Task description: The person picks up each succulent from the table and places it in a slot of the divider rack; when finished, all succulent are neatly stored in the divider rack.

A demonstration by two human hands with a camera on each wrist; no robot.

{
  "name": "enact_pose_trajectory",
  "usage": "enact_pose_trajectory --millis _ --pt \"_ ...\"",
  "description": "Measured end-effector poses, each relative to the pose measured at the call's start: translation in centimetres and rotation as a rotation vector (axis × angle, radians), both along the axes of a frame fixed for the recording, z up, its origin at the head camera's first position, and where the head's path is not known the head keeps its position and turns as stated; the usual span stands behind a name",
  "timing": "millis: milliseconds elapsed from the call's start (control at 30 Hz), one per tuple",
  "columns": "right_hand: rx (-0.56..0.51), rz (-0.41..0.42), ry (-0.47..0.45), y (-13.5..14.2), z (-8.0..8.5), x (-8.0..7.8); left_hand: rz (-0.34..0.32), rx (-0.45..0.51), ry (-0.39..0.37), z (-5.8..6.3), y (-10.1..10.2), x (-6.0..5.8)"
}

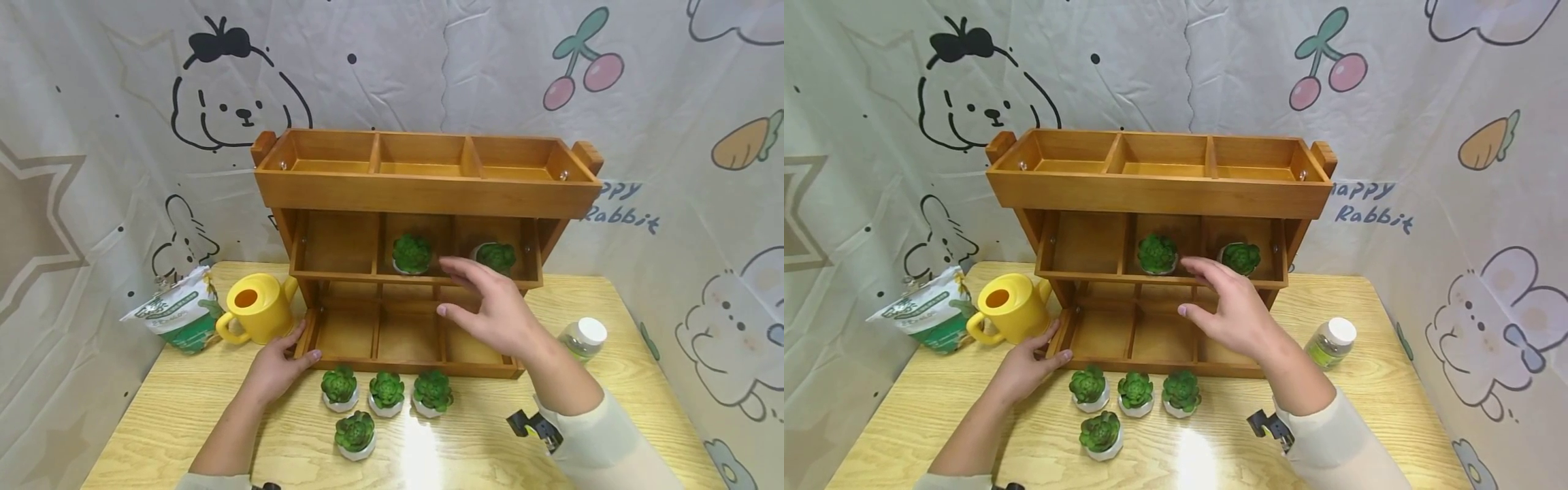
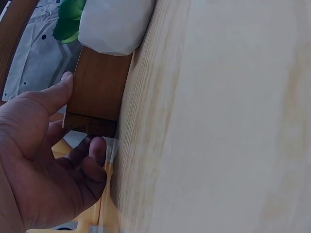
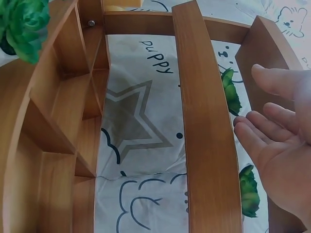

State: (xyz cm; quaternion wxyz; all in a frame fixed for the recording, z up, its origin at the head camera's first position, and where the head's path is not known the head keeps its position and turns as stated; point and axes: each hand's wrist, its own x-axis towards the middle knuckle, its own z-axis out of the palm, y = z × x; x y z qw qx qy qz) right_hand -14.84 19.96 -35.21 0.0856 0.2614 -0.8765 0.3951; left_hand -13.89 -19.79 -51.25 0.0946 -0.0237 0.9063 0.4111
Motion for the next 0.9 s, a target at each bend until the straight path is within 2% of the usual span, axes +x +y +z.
enact_pose_trajectory --millis 167,667,900 --pt "-0.014 0.008 0.0 0.6 -0.4 0.9 -0.006 0.002 0.006 0.0 0.0 0.1" --pt "-0.066 0.052 -0.078 1.4 -2.3 2.3 -0.008 -0.015 0.002 0.0 0.0 -0.1" --pt "-0.086 0.068 -0.116 1.7 -3.7 2.9 -0.008 -0.024 0.0 0.1 0.0 -0.1"
